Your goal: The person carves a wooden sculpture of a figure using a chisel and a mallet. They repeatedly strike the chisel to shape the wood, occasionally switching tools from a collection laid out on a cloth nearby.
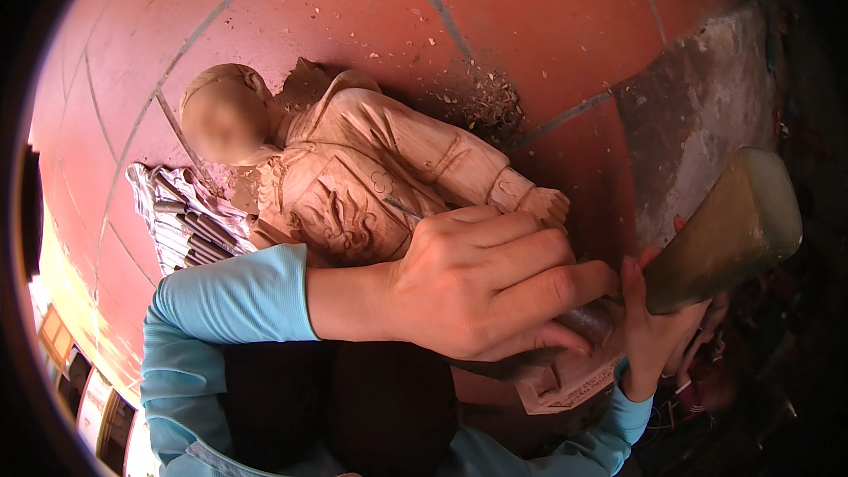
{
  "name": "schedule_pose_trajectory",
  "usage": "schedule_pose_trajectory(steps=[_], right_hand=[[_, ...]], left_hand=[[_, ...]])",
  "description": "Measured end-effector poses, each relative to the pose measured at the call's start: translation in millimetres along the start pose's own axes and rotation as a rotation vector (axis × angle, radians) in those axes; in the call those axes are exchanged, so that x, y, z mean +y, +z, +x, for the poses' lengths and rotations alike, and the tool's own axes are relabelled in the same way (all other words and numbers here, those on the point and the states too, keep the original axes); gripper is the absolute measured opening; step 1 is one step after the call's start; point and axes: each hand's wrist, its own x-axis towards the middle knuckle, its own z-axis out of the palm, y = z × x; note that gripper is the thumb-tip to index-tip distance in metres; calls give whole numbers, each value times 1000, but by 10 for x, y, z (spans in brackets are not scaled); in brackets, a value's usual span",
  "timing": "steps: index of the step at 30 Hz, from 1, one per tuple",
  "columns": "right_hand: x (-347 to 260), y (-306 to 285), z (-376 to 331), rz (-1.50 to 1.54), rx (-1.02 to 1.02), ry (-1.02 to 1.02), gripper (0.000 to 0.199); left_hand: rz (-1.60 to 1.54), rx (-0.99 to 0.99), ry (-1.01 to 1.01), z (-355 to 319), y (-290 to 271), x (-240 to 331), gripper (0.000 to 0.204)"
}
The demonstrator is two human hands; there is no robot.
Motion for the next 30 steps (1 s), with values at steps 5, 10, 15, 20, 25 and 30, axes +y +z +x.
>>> schedule_pose_trajectory(steps=[5,10,15,20,25,30], right_hand=[[88,-93,-35,16,-47,-39,40],[82,-101,-25,9,-76,-61,46],[-10,-125,42,-24,-57,-145,50],[-180,-98,76,109,88,-96,57],[-321,-120,88,187,126,-27,63],[-378,-132,52,179,144,-25,66]], left_hand=[[-7,5,-4,13,-11,4,42],[-2,4,2,4,-6,5,42],[9,100,-24,53,15,-57,46],[-25,84,-71,57,-50,-38,47],[-31,22,-41,-1,-45,7,47],[-101,85,-74,39,-53,-37,45]])
